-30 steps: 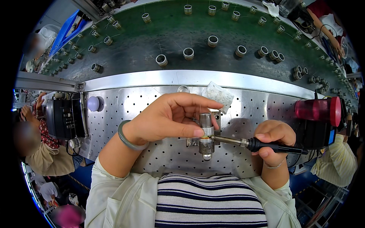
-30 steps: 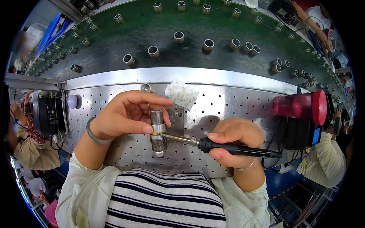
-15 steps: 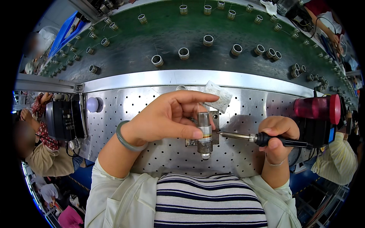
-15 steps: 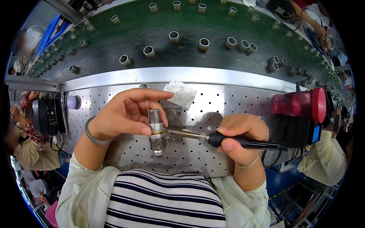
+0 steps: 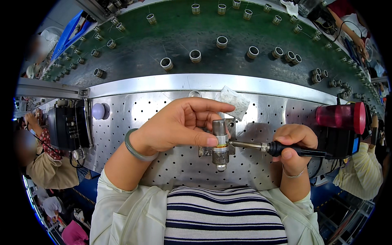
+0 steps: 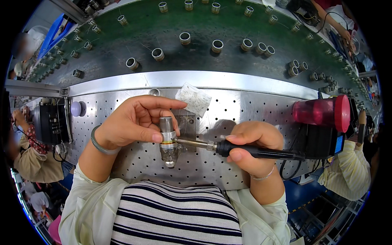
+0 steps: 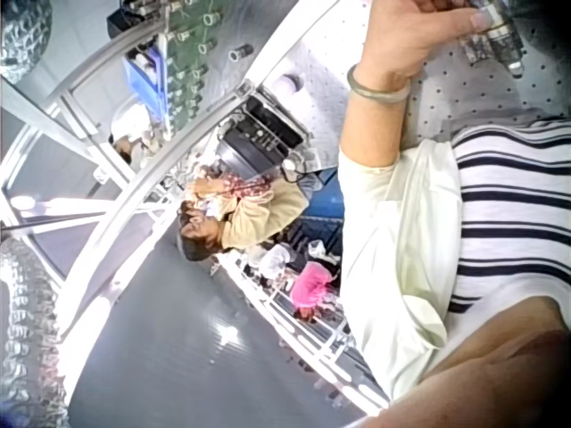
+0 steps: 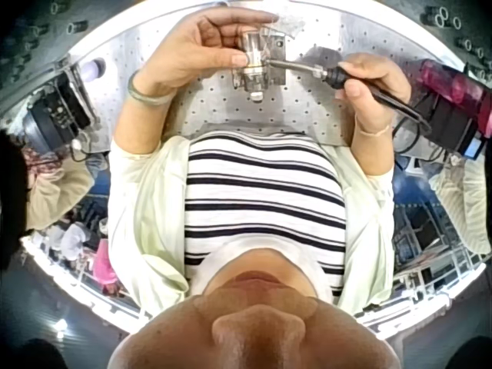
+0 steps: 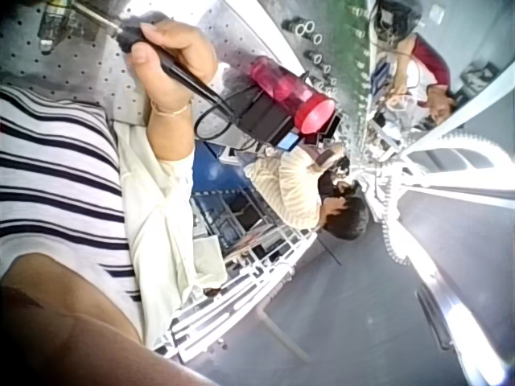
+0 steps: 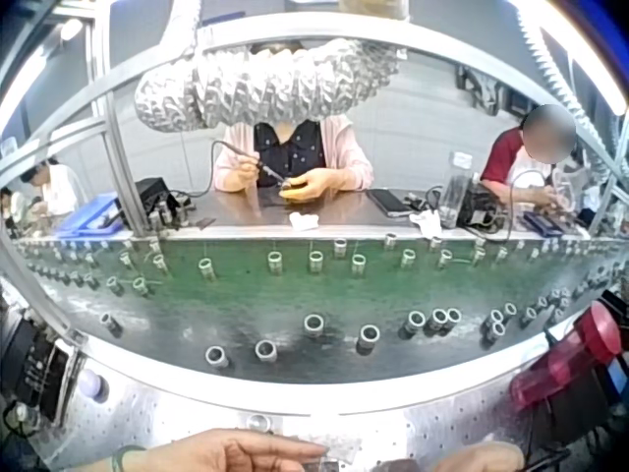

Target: The person uses a soldering iron to apply solder to small cylindrical metal components on a perforated metal workbench. They repeatedly pick up a component, heat it with the iron, and place it back on the table.

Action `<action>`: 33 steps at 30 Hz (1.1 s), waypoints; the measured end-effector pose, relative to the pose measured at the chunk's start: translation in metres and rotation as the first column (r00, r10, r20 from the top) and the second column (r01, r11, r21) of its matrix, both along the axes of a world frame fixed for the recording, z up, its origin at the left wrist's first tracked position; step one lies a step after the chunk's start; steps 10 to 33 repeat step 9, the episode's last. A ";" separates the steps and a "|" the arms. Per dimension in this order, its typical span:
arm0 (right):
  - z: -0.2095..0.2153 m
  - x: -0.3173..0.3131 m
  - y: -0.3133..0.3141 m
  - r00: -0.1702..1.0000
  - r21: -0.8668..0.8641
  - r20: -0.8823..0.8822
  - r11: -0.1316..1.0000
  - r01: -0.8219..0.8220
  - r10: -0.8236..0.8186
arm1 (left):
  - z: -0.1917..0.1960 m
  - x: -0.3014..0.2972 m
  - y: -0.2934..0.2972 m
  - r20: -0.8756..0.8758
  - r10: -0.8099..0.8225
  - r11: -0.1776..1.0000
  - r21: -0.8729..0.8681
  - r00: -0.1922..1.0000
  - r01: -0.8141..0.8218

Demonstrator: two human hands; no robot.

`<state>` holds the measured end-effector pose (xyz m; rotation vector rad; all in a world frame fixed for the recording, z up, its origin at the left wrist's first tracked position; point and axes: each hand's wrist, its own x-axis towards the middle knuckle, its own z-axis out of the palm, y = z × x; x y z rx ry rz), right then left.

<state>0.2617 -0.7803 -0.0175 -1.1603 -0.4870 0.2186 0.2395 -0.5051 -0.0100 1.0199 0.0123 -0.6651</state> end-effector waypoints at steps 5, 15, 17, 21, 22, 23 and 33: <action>0.000 0.000 0.001 1.000 0.014 0.006 1.000 -0.012 0.011 | 0.005 0.001 -0.001 -0.032 -0.013 0.999 -0.042 0.999 0.011; -0.004 0.002 0.003 0.994 -0.040 0.105 0.999 -0.020 0.024 | 0.004 0.001 0.000 -0.029 -0.017 0.999 -0.029 0.999 0.016; -0.004 0.002 0.003 0.994 -0.040 0.105 0.999 -0.020 0.024 | 0.004 0.001 0.000 -0.029 -0.017 0.999 -0.029 0.999 0.016; -0.004 0.002 0.003 0.994 -0.040 0.105 0.999 -0.020 0.024 | 0.004 0.001 0.000 -0.029 -0.017 0.999 -0.029 0.999 0.016; -0.004 0.002 0.003 0.994 -0.040 0.105 0.999 -0.020 0.024 | 0.004 0.001 0.000 -0.029 -0.017 0.999 -0.029 0.999 0.016; -0.004 0.002 0.003 0.994 -0.040 0.105 0.999 -0.020 0.024 | 0.004 0.001 0.000 -0.029 -0.017 0.999 -0.029 0.999 0.016; -0.004 0.002 0.003 0.994 -0.040 0.105 0.999 -0.020 0.024 | 0.004 0.001 0.000 -0.029 -0.017 0.999 -0.029 0.999 0.016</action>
